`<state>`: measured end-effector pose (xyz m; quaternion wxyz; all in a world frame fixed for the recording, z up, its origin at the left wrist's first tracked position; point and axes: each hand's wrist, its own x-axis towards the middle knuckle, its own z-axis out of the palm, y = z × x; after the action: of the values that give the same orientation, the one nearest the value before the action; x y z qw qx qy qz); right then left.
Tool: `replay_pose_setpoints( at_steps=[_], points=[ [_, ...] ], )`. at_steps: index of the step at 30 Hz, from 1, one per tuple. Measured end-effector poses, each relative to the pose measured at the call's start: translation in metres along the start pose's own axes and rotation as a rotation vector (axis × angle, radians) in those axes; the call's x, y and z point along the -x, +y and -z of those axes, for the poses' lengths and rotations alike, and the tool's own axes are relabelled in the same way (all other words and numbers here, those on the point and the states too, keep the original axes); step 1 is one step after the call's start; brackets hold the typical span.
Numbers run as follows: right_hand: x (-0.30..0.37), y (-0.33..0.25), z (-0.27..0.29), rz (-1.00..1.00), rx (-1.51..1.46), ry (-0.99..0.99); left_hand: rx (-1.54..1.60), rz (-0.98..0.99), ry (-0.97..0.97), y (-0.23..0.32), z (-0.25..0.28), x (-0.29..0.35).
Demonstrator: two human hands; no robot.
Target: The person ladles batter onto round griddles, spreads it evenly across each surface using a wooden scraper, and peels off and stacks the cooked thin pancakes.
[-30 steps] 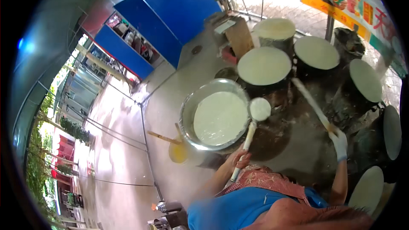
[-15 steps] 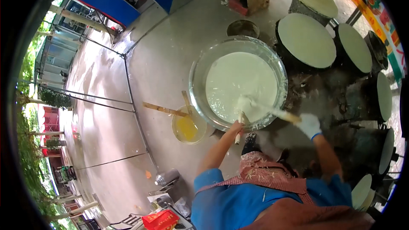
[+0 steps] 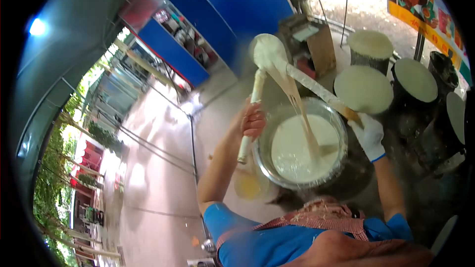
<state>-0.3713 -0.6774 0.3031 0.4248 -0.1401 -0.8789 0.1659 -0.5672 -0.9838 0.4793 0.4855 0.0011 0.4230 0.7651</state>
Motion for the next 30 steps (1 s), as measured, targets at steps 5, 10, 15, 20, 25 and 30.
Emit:
replay_pose_setpoints(
  at_steps=[5,10,15,20,25,30],
  points=[
    [-0.052,-0.019,0.001,-0.17,-0.338,0.142,-0.599,-0.461,0.011,0.048,-0.018,0.008],
    [0.056,0.015,-0.098,-0.748,-0.889,-0.336,-0.321,0.018,-0.081,0.004,0.098,-0.085],
    [0.135,-0.002,-0.006,-0.975,-0.196,-0.364,0.179,0.609,-0.115,-0.026,0.087,-0.15],
    [0.2,-0.043,0.116,-1.032,-0.294,0.106,-0.556,0.309,-0.57,-0.129,-0.029,-0.149],
    [0.335,-0.11,0.164,-1.474,-0.233,0.182,0.003,1.442,-0.768,-0.278,-0.091,-0.176],
    [0.561,-0.283,0.156,-1.786,0.276,0.635,-0.332,1.754,-0.479,-0.518,-0.13,-0.077]
  ],
)
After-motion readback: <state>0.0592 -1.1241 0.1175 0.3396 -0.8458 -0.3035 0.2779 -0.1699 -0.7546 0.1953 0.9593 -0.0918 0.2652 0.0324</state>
